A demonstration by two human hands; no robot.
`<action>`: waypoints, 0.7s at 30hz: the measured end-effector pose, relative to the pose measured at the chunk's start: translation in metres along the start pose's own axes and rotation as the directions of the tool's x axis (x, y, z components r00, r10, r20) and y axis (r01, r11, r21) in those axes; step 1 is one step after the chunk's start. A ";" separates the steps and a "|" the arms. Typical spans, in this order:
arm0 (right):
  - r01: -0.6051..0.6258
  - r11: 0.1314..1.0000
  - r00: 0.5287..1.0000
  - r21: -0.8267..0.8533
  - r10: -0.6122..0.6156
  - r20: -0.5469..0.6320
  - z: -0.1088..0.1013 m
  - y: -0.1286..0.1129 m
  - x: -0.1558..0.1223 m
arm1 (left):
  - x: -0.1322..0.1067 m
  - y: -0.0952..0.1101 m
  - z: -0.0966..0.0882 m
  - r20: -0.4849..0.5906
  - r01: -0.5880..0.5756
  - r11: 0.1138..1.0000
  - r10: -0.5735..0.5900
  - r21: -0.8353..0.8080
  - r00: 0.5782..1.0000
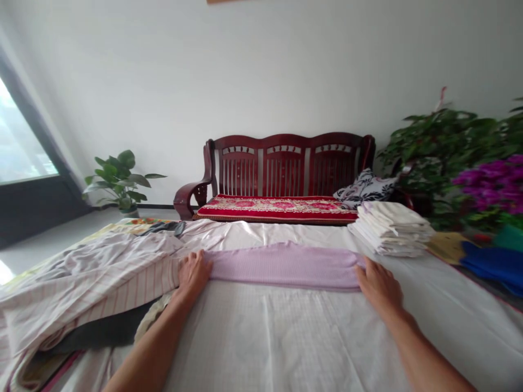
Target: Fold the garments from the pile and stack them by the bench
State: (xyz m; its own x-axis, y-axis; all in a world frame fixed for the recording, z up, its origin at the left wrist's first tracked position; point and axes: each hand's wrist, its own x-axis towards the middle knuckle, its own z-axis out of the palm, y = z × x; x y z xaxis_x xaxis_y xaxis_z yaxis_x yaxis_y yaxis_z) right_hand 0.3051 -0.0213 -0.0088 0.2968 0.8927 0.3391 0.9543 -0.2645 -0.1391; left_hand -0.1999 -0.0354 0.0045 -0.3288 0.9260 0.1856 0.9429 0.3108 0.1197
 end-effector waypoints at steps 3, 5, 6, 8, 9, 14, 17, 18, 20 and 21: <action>-0.048 0.998 0.998 0.038 0.047 0.029 -0.005 0.001 0.001 | 0.000 -0.002 -0.003 0.025 0.008 1.000 -0.008 -0.016 1.000; -0.057 0.995 0.998 0.087 0.059 -0.013 -0.008 0.005 0.003 | 0.000 -0.006 -0.009 0.016 -0.018 1.000 0.019 -0.019 1.000; -0.048 0.993 0.997 0.111 0.054 -0.046 -0.010 0.008 0.004 | 0.000 -0.009 -0.012 0.006 -0.043 0.999 0.043 -0.019 0.999; 0.022 0.988 0.995 0.151 -0.007 -0.098 -0.014 0.016 0.008 | 0.000 -0.018 -0.020 0.007 -0.138 0.990 0.139 -0.033 0.990; 0.084 0.981 0.993 0.173 -0.067 -0.099 -0.015 0.020 0.010 | -0.001 -0.022 -0.023 0.026 -0.208 0.977 0.209 -0.049 0.977; 0.389 0.883 0.903 0.262 -0.421 0.081 -0.019 0.039 0.011 | -0.008 -0.037 -0.029 0.187 -0.433 0.898 0.439 -0.073 0.879; 0.534 0.812 0.825 0.236 -0.562 0.064 -0.021 0.042 0.004 | -0.010 -0.033 -0.029 0.205 -0.457 0.889 0.445 0.014 0.872; 0.571 0.792 0.805 0.217 -0.592 0.041 -0.022 0.042 0.002 | -0.010 -0.031 -0.028 0.193 -0.472 0.880 0.455 0.053 0.869; 0.619 0.769 0.778 0.160 -0.628 0.007 -0.023 0.040 -0.002 | -0.010 -0.026 -0.026 0.159 -0.507 0.854 0.487 0.122 0.859; 0.635 0.762 0.769 0.125 -0.639 -0.004 -0.023 0.039 -0.003 | -0.010 -0.024 -0.024 0.139 -0.520 0.842 0.503 0.144 0.853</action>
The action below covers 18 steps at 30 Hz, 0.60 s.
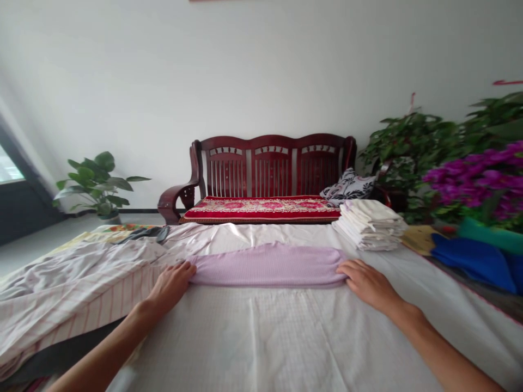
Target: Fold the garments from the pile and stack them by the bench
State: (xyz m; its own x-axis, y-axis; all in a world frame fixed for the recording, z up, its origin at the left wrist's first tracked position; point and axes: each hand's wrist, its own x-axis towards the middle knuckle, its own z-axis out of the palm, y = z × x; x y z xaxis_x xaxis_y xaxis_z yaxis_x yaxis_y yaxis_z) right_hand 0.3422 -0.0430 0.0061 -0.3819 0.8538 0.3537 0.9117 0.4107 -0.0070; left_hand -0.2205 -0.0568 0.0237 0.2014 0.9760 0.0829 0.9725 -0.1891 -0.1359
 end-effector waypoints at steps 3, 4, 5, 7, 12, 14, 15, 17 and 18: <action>0.001 0.994 1.000 -0.107 -0.004 -0.031 0.003 -0.005 0.004 | 0.003 0.002 0.005 -0.072 -0.008 1.000 0.008 0.002 0.997; -0.022 0.991 0.999 -0.134 0.016 -0.048 0.004 -0.005 0.006 | 0.005 0.001 0.007 -0.097 -0.001 1.000 -0.001 -0.020 0.995; -0.056 0.987 0.996 -0.153 0.046 -0.070 0.005 -0.006 0.010 | 0.006 0.000 0.007 -0.126 0.009 0.998 -0.016 -0.054 0.992; -0.145 0.974 0.984 -0.172 0.123 -0.129 0.005 -0.006 0.021 | 0.012 -0.005 0.005 -0.189 0.038 0.987 -0.068 -0.159 0.980; -0.288 0.940 0.921 -0.185 0.218 -0.322 -0.028 -0.008 0.058 | 0.037 -0.025 -0.025 -0.326 0.087 0.869 -0.273 -0.487 0.905; -0.286 0.946 0.906 -0.155 0.215 -0.364 -0.053 -0.006 0.069 | 0.043 -0.037 -0.042 -0.365 0.050 0.791 -0.335 -0.609 0.869; -0.292 0.949 0.902 -0.117 0.233 -0.363 -0.065 -0.004 0.073 | 0.044 -0.043 -0.051 -0.372 0.023 0.748 -0.356 -0.663 0.858; -0.321 0.947 0.900 0.014 0.310 -0.307 -0.086 0.004 0.079 | 0.042 -0.053 -0.064 -0.346 -0.006 0.662 -0.383 -0.749 0.856; -0.320 0.943 0.905 0.091 0.333 -0.264 -0.092 0.009 0.081 | 0.040 -0.056 -0.068 -0.311 -0.004 0.621 -0.386 -0.784 0.869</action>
State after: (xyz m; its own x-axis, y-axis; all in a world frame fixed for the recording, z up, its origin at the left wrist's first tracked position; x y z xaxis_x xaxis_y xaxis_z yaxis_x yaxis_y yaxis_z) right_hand 0.3335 0.0002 0.1208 -0.0021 0.8252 0.5649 0.9682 0.1430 -0.2053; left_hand -0.2592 -0.0145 0.1014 -0.1642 0.8871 0.4313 0.6949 -0.2062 0.6888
